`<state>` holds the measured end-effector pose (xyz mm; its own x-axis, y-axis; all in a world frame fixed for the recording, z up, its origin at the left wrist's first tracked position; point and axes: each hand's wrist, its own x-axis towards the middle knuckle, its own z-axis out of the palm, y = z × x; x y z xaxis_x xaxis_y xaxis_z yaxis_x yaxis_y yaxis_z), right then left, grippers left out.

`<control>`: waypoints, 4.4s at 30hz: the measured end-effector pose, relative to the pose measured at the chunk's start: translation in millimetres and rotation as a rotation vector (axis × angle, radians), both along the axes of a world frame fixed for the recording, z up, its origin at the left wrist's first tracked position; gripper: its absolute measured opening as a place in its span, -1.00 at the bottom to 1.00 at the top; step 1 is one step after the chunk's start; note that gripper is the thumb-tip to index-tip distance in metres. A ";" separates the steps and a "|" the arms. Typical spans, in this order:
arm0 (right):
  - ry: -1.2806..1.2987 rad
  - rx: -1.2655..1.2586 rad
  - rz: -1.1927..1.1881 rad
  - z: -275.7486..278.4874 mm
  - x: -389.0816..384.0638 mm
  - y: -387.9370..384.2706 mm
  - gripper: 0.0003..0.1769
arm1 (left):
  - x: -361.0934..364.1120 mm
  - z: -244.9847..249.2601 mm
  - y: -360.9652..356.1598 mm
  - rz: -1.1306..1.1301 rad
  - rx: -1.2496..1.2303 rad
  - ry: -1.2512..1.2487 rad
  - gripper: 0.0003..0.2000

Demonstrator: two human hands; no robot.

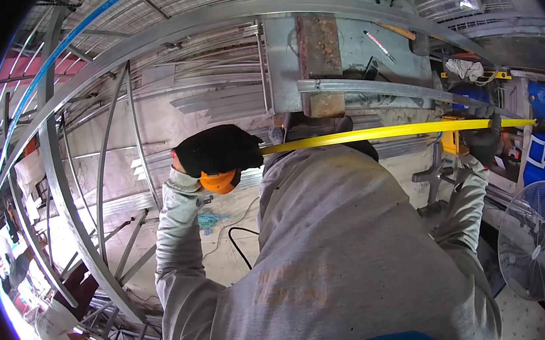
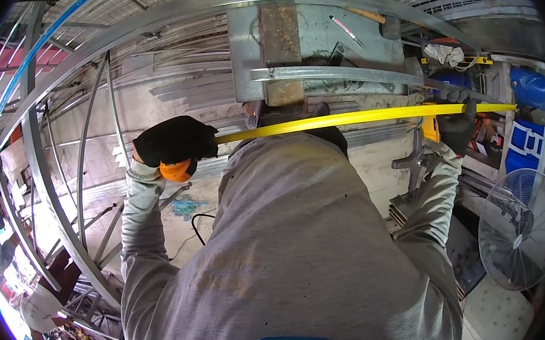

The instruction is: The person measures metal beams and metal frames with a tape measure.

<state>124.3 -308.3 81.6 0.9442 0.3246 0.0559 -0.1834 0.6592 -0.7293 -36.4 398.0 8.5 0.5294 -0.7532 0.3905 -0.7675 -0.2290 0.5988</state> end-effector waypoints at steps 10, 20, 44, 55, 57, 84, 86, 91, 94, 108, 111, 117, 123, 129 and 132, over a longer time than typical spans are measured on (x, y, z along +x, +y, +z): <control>0.171 0.021 0.191 6.3 5.0 108.9 -0.36 | 17.0 48.2 -47.5 0.305 0.142 0.685 -0.67; 0.056 -0.228 0.455 7.9 -55.3 257.2 0.03 | 37.2 89.4 -61.5 0.531 -0.561 1.019 -0.14; -0.729 -1.540 -0.228 14.3 52.1 160.3 -0.20 | 117.7 23.9 -244.2 0.755 0.249 -0.138 -0.42; -0.915 -1.642 -0.180 -54.3 130.2 174.1 -0.34 | 115.4 22.4 -250.2 0.854 0.198 -0.166 -0.48; -0.755 -1.410 -0.008 -43.0 126.4 151.4 -0.41 | 111.3 44.9 -249.0 0.902 0.160 -0.147 -0.52; -1.239 -1.502 0.270 -23.5 68.1 -6.0 -0.52 | 55.4 14.7 -482.3 1.386 -1.013 1.057 -0.37; -1.274 -1.555 0.060 -37.5 56.4 -5.8 -0.48 | 57.7 2.1 -485.4 1.418 -1.254 1.173 -0.43; -1.285 -1.646 0.005 -40.3 47.3 -7.0 -0.45 | 53.9 -2.9 -482.2 1.455 -1.098 1.194 -0.51; -1.274 -1.690 0.043 -38.5 45.8 -6.5 -0.36 | 44.1 -12.4 -477.8 1.495 -1.158 1.127 -0.54; -1.235 -1.789 0.162 -36.4 41.5 -7.0 -0.22 | 34.5 -29.6 -323.1 1.771 -1.341 0.324 0.00; -1.195 -1.802 0.197 -44.4 46.0 -7.3 -0.25 | 49.5 -31.5 -333.4 1.755 -1.298 0.285 0.00; -1.337 -1.363 0.164 -60.1 70.2 -23.4 -0.27 | 58.6 5.3 -380.8 1.677 -1.183 0.274 -0.11; -1.203 -1.168 0.444 -88.8 113.5 -35.0 -0.28 | 50.3 8.5 -382.8 1.702 -1.135 0.218 -0.14; -1.111 -1.187 0.551 -86.6 124.6 -32.1 -0.27 | 45.6 12.5 -346.6 1.734 -1.072 0.171 -0.11; -1.143 -1.149 0.524 -91.6 125.7 -32.5 -0.28 | 50.2 16.0 -337.7 1.692 -0.990 0.178 -0.10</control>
